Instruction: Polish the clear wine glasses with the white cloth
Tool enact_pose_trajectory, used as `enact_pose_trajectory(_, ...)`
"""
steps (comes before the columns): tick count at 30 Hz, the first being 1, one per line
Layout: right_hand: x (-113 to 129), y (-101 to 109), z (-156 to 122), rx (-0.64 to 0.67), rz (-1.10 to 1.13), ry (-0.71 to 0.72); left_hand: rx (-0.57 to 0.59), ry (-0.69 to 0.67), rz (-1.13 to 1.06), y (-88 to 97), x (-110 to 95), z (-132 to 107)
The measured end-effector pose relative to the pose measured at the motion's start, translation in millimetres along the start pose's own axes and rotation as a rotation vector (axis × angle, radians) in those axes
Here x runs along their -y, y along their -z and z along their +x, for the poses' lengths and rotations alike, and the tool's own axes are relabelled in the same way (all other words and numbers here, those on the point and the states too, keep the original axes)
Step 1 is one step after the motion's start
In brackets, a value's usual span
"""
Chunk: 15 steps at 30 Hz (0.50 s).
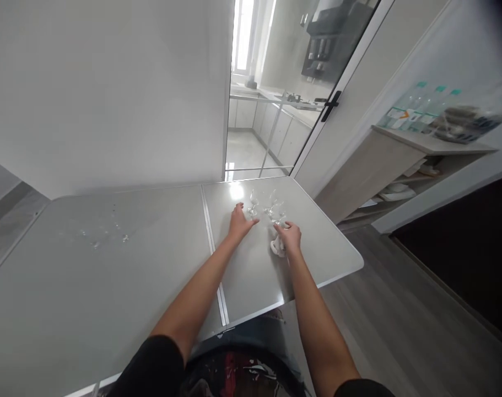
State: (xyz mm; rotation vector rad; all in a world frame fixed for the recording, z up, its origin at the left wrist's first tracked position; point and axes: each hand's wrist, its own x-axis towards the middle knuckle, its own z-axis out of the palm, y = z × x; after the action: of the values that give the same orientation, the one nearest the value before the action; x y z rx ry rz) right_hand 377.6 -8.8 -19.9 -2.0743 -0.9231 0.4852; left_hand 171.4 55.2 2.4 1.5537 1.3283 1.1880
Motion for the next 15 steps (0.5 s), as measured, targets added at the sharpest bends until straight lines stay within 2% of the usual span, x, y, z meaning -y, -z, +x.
enact_pose_trajectory(3, 0.3, -12.7, 14.1, 0.02, 0.062, -0.023, 0.014, 0.099, -0.046, -30.1, -1.3, 25.5)
enact_pose_trajectory(9, 4.2, -30.6, 23.1, 0.026, 0.083, 0.003, 0.024, 0.059, -0.185, -42.0, -8.1, 51.8)
enact_pose_trajectory(12, 3.6, -29.9, 25.1, 0.015, 0.015, 0.026, 0.048, 0.034, -0.249, -35.4, -15.0, 46.2)
enact_pose_trajectory(15, -1.3, -25.1, 21.2, 0.018, -0.071, 0.093, -0.02, -0.002, -0.325, -3.9, -20.1, 18.1)
